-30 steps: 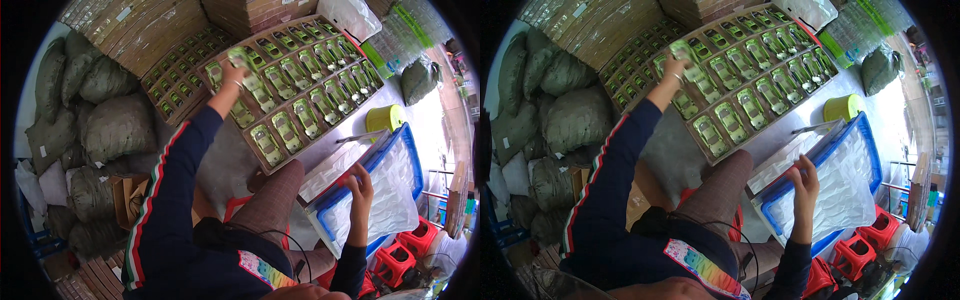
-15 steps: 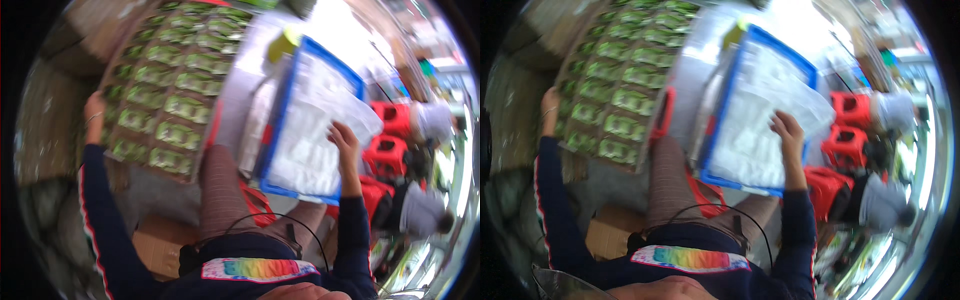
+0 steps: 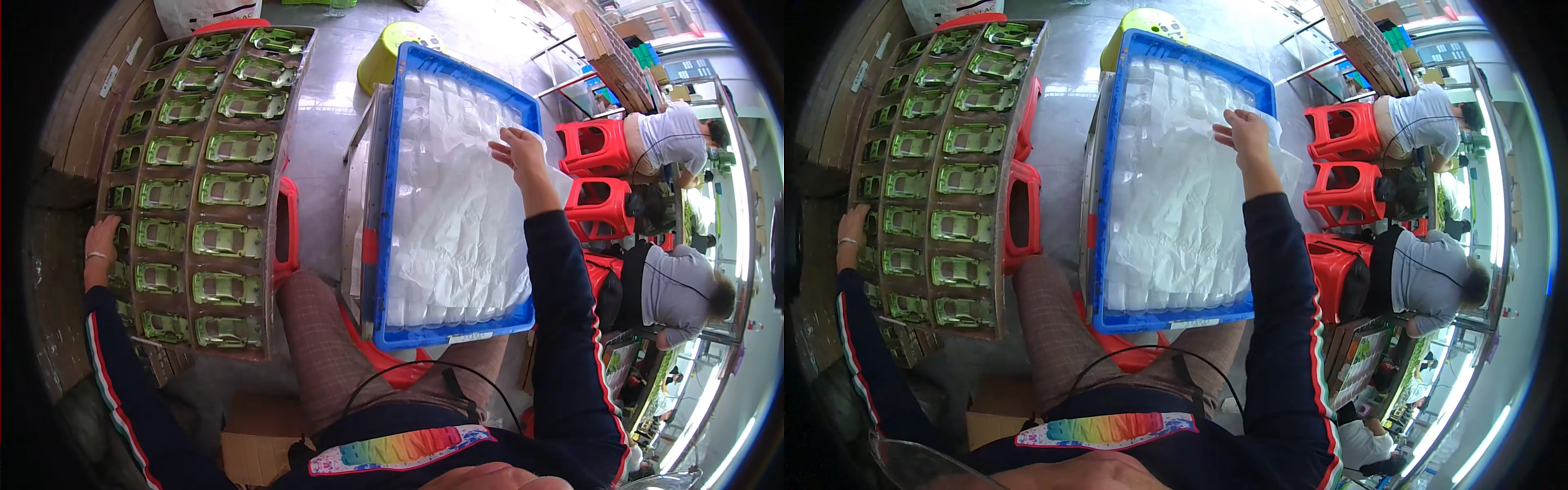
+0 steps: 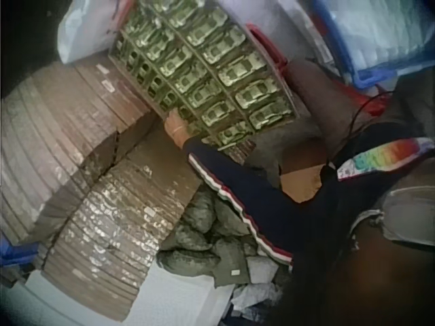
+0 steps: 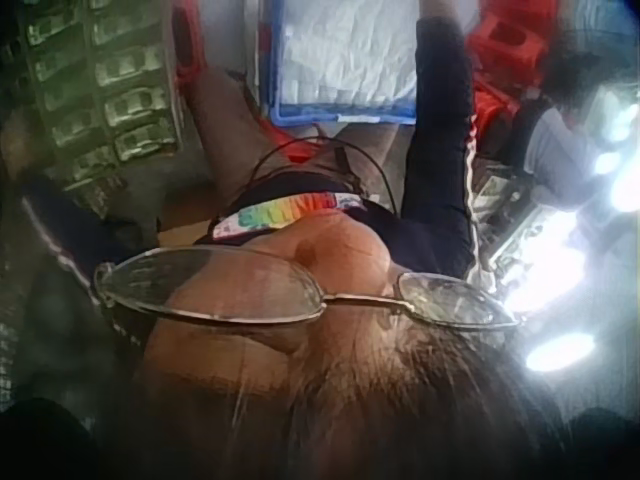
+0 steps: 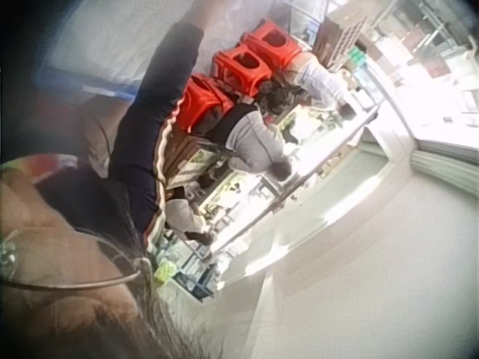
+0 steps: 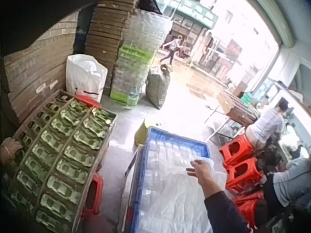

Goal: The person assembles toy cars by hand, joining plastic body parts to plastic chassis at a production workstation.

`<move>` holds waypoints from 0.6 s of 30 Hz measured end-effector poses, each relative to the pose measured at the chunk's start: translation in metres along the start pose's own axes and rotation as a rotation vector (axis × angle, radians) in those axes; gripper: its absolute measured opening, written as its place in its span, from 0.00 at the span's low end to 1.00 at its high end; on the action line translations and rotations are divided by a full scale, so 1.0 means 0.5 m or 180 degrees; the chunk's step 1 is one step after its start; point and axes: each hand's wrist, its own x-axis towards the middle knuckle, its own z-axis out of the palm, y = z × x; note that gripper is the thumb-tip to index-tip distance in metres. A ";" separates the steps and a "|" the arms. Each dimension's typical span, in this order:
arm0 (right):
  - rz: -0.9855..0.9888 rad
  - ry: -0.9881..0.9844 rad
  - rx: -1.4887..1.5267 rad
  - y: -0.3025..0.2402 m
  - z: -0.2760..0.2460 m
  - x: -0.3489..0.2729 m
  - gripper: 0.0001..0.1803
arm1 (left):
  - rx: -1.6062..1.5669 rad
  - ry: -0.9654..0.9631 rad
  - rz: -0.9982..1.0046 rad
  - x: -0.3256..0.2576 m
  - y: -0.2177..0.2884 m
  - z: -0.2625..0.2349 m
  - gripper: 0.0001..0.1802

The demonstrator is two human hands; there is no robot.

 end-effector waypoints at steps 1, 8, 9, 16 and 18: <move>-0.0098 0.0220 -0.0392 0.010 0.010 0.027 0.29 | 0.0080 0.0098 0.0084 -0.016 -0.002 -0.005 0.37; -0.0702 0.0892 -0.2294 0.045 0.015 0.129 0.25 | -0.0744 0.0731 -0.0419 -0.095 0.009 -0.052 0.39; -0.0718 0.0908 -0.2288 0.060 0.000 0.140 0.25 | -0.0952 0.1018 -0.0649 -0.095 0.015 -0.046 0.38; -0.0571 0.0696 -0.0580 0.020 0.007 0.050 0.17 | -0.4016 0.2799 -0.2634 -0.127 -0.021 0.082 0.30; -0.0266 0.0535 0.0541 0.007 0.002 0.019 0.15 | -0.6041 0.3094 -0.2225 -0.150 -0.024 0.114 0.30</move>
